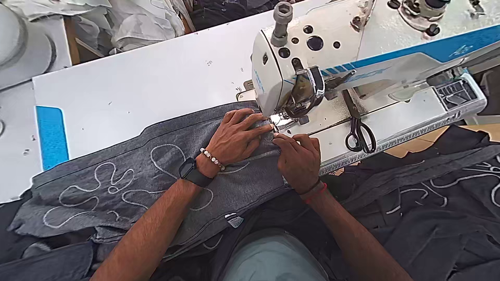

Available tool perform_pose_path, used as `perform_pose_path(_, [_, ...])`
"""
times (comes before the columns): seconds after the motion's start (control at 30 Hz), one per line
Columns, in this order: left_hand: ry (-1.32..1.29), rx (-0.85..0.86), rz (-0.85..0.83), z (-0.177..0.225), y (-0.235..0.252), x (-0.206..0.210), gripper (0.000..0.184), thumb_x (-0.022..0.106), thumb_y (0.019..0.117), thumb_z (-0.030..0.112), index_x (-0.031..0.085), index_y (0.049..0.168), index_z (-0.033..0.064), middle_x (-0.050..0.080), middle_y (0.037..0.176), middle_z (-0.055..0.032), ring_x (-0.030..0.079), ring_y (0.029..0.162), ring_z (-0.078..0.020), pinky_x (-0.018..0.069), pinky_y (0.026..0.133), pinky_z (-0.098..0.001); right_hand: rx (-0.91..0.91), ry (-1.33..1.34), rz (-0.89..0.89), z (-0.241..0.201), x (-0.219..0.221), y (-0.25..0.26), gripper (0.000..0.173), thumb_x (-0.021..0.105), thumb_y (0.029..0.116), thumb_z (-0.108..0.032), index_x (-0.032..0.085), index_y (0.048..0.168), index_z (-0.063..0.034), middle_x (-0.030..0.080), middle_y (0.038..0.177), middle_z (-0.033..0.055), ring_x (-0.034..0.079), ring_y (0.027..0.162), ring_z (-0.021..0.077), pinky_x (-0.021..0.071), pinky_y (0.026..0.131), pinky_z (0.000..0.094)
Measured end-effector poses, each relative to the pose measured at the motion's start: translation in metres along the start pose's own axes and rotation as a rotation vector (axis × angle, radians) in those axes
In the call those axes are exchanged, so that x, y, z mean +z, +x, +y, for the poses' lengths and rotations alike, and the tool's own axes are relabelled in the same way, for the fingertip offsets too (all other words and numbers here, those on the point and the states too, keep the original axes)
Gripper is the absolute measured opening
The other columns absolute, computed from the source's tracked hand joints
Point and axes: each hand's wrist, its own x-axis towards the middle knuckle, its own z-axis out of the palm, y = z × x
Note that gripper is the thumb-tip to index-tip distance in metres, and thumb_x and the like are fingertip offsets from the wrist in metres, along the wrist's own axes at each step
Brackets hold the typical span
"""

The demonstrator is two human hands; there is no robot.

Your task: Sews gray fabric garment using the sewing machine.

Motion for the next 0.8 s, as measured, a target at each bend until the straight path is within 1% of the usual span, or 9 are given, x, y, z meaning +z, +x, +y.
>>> perform_pose_path(0.1, [0.031, -0.137, 0.002, 0.048, 0.015, 0.02, 0.048, 0.048, 0.1013, 0.054, 0.065, 0.14, 0.0302, 0.056, 0.148, -0.003, 0.045, 0.14, -0.0265, 0.0332, 0.116, -0.0494, 0.185, 0.118, -0.014, 0.029, -0.015, -0.005, 0.021, 0.058, 0.0972, -0.022, 0.076, 0.105, -0.0154, 0.075, 0.104, -0.0002, 0.067, 0.098, 0.0226, 0.0514, 0.082, 0.0435])
perform_pose_path(0.2, [0.121, -0.269, -0.001, 0.088, 0.025, 0.04, 0.071, 0.047, 0.0947, 0.072, 0.056, 0.149, 0.0263, 0.047, 0.157, -0.0046, 0.04, 0.146, -0.0259, 0.0287, 0.121, -0.0489, 0.366, 0.092, -0.163, 0.052, -0.025, 0.009, 0.035, 0.064, 0.096, -0.045, 0.074, 0.094, -0.0122, 0.067, 0.097, 0.01, 0.063, 0.096, 0.0314, 0.0512, 0.08, 0.0491])
perform_pose_path(0.37, [0.055, -0.225, 0.051, 0.099, 0.035, 0.05, 0.047, 0.051, 0.1017, 0.043, 0.065, 0.139, 0.0194, 0.054, 0.153, -0.0024, 0.044, 0.144, -0.0244, 0.0362, 0.118, -0.0456, 0.382, 0.132, -0.36, 0.047, -0.047, 0.037, 0.025, 0.072, 0.0843, -0.029, 0.068, 0.072, -0.0072, 0.068, 0.095, 0.0122, 0.064, 0.097, 0.0329, 0.0517, 0.078, 0.0508])
perform_pose_path(0.43, [0.056, -0.197, 0.035, 0.101, 0.04, 0.051, 0.043, 0.045, 0.1057, 0.035, 0.063, 0.142, 0.0207, 0.052, 0.155, -0.0012, 0.044, 0.145, -0.023, 0.0361, 0.118, -0.0444, 0.444, 0.298, -0.313, 0.052, -0.054, 0.021, 0.023, 0.071, 0.0881, -0.028, 0.07, 0.089, -0.0054, 0.072, 0.099, 0.0082, 0.069, 0.083, 0.0234, 0.0563, 0.068, 0.0451])
perform_pose_path(0.47, [0.063, -0.199, 0.025, 0.104, 0.042, 0.052, 0.043, 0.044, 0.1062, 0.035, 0.062, 0.143, 0.0214, 0.051, 0.156, -0.0007, 0.043, 0.146, -0.0226, 0.0354, 0.118, -0.0443, 0.506, 0.404, -0.327, 0.055, -0.057, 0.008, 0.034, 0.069, 0.0925, -0.029, 0.068, 0.115, -0.0035, 0.072, 0.101, 0.0059, 0.07, 0.077, 0.019, 0.0589, 0.066, 0.0425])
perform_pose_path(0.5, [0.071, -0.204, 0.02, 0.106, 0.044, 0.053, 0.043, 0.044, 0.1064, 0.036, 0.062, 0.143, 0.0222, 0.051, 0.155, -0.0003, 0.042, 0.146, -0.0222, 0.0349, 0.118, -0.0442, 0.566, 0.489, -0.337, 0.058, -0.06, -0.005, 0.047, 0.066, 0.0961, -0.032, 0.057, 0.134, -0.0046, 0.073, 0.094, 0.0016, 0.068, 0.069, 0.0141, 0.0594, 0.063, 0.038])
perform_pose_path(0.57, [0.099, -0.217, 0.021, 0.112, 0.049, 0.058, 0.043, 0.045, 0.1064, 0.038, 0.062, 0.143, 0.0226, 0.051, 0.155, -0.0003, 0.043, 0.145, -0.0224, 0.0341, 0.118, -0.0448, 0.648, 0.615, -0.4, 0.066, -0.065, -0.024, 0.052, 0.06, 0.1012, -0.035, 0.049, 0.146, -0.0096, 0.069, 0.073, -0.0032, 0.063, 0.054, 0.0101, 0.0577, 0.053, 0.0333])
perform_pose_path(0.7, [0.128, -0.218, 0.014, 0.117, 0.054, 0.063, 0.043, 0.045, 0.1058, 0.039, 0.063, 0.142, 0.0241, 0.052, 0.154, 0.0001, 0.043, 0.145, -0.0233, 0.0342, 0.117, -0.0456, 0.571, 0.401, -0.412, 0.068, -0.071, -0.037, 0.036, 0.055, 0.1026, -0.04, 0.072, 0.125, -0.0167, 0.064, 0.064, -0.0069, 0.06, 0.054, 0.0092, 0.0515, 0.051, 0.0317])
perform_pose_path(0.8, [0.121, -0.22, 0.013, 0.119, 0.057, 0.066, 0.043, 0.046, 0.1056, 0.04, 0.063, 0.142, 0.0248, 0.052, 0.154, 0.0, 0.042, 0.145, -0.0235, 0.033, 0.119, -0.0458, 0.43, 0.264, -0.243, 0.079, -0.066, -0.038, 0.028, 0.056, 0.1018, -0.033, 0.075, 0.1, -0.0126, 0.067, 0.089, 0.0036, 0.064, 0.084, 0.0213, 0.0541, 0.068, 0.0384])
